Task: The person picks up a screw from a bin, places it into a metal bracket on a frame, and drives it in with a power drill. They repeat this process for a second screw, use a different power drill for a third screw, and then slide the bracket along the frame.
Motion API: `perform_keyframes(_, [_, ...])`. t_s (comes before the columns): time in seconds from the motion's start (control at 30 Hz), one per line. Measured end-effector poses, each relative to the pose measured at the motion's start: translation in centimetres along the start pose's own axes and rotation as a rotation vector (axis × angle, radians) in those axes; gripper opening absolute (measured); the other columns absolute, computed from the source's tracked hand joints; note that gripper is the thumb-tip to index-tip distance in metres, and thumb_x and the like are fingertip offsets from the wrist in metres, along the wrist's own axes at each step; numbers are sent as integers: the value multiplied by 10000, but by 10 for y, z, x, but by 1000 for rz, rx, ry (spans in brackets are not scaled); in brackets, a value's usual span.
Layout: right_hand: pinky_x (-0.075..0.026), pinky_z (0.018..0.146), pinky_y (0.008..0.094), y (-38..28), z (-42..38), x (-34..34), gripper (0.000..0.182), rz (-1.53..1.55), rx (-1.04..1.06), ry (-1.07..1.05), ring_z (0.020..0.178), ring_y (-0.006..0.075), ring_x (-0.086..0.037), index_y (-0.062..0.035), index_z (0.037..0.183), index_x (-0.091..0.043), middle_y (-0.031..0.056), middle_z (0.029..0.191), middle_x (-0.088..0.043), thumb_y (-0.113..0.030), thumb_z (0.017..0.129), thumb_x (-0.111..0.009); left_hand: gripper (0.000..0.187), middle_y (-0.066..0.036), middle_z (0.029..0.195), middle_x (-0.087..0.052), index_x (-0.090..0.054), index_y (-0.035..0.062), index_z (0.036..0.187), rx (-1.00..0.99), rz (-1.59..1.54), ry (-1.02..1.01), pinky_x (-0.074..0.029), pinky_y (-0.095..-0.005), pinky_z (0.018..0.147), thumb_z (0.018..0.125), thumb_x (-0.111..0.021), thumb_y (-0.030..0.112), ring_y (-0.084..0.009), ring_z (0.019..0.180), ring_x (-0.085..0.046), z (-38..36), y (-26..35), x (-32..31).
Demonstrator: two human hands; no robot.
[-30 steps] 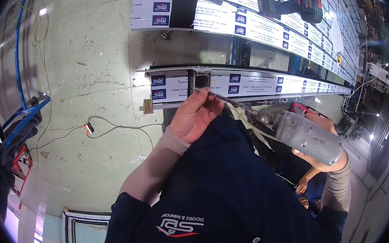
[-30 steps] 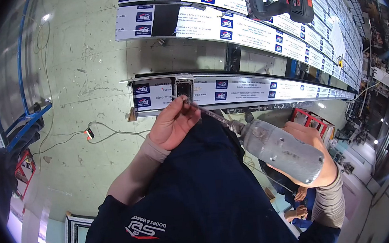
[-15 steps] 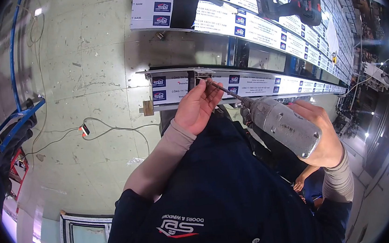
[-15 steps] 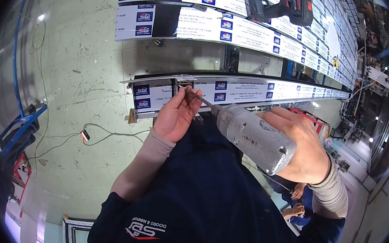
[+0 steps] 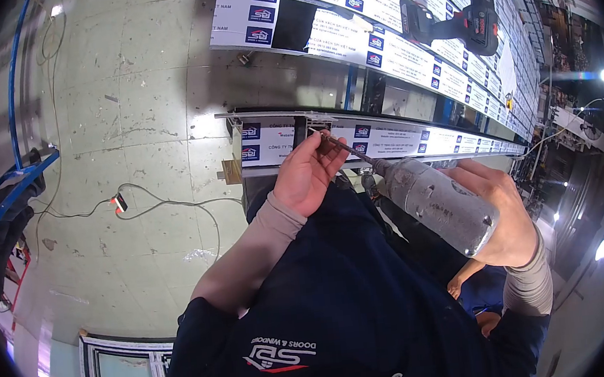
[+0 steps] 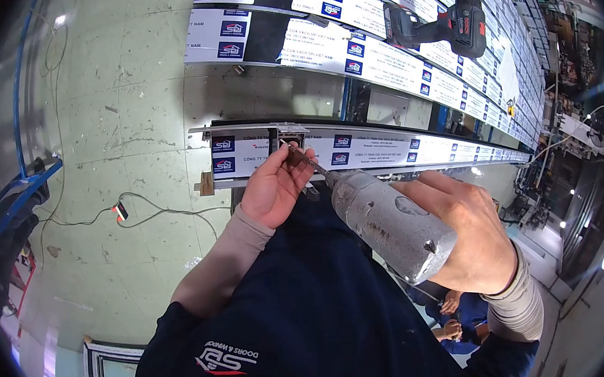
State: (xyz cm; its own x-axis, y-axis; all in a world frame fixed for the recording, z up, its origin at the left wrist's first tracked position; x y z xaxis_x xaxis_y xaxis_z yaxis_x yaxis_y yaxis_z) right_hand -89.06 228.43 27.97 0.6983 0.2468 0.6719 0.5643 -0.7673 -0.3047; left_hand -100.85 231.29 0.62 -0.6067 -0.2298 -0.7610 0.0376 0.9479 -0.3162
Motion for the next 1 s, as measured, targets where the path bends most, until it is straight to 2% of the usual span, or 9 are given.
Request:
perform_keyframes(0.27, [-456,636,403,1,7,-2,518,17,-18,-16,749,356,-588,48,988,-625,168,861,-588,-253,577,-726,225,-108,1058,-623,-567,11,1074,-3,-7,17,-501,-360,997,1021,-448,195,-233,1082,-608,6,1,4])
perform_keyframes(0.33, [-498,659,425,-4,14,-3,478,-35,24,-74,765,373,-633,-15,1041,-643,155,845,-611,-243,636,-752,224,-104,1055,-621,-566,16,1079,-4,-15,27,-500,-354,988,1021,-450,199,-227,1080,-607,4,1,3])
perform_keyframes(0.5, [-491,646,438,-3,35,-11,413,0,63,-42,747,373,-628,-21,994,-642,146,821,-607,-230,651,-737,228,-83,1010,-600,-568,1,1077,2,90,74,-515,-338,949,1022,-441,183,-198,1012,-610,-22,3,-3])
perform_keyframes(0.6, [-491,649,435,-4,40,-9,410,-54,88,-54,749,371,-629,-20,997,-648,144,814,-609,-222,650,-734,263,-91,1043,-610,-562,15,1144,-166,451,147,-513,-333,920,986,-541,224,-203,1016,-609,-45,13,4])
perform_keyframes(0.67, [-493,658,435,-7,44,-10,405,-103,70,-108,763,369,-633,-21,995,-652,150,811,-611,-215,649,-733,427,-100,1079,-615,-546,47,1222,-521,1328,-108,-478,-362,945,873,-692,246,-249,1040,-603,-62,20,-25])
perform_keyframes(0.7, [-493,658,435,-7,45,-10,405,-103,70,-109,763,369,-633,-21,995,-652,150,811,-611,-215,649,-733,427,-100,1079,-615,-546,47,1222,-521,1327,-108,-478,-362,945,873,-692,246,-249,1040,-603,-62,22,-27])
perform_keyframes(0.77, [-496,666,439,-9,46,-7,407,-106,117,-93,777,366,-636,-22,998,-653,157,818,-615,-211,645,-730,575,-102,1095,-612,-549,73,1247,-823,1911,-323,-428,-395,994,747,-778,244,-291,1065,-585,-68,15,-49])
perform_keyframes(0.83, [-496,684,448,-9,48,-6,414,-119,97,-111,806,379,-633,-19,1001,-651,165,840,-623,-201,637,-726,518,-96,1123,-609,-570,76,1204,-869,1938,-314,-399,-409,1010,737,-757,197,-299,1086,-568,-58,8,-35])
perform_keyframes(1.0, [-496,730,464,-12,50,-5,407,-145,150,-99,854,391,-633,-4,1007,-645,183,856,-639,-163,637,-707,307,-80,1080,-647,-609,76,1077,-839,2000,-303,-485,-381,883,779,-680,89,-281,1008,-609,-42,3,-20])
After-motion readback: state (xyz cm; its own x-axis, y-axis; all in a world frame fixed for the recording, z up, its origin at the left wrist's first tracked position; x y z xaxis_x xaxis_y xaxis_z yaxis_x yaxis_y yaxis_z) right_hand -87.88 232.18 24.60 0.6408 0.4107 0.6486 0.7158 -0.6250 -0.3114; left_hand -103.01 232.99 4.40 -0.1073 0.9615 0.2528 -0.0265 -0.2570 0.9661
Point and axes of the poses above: each hand's wrist, its own z-axis towards the middle knuckle, its own x-axis out of the back of the hand, y = z × x, the point moved 6 cm from there along z, towards the middle knuckle
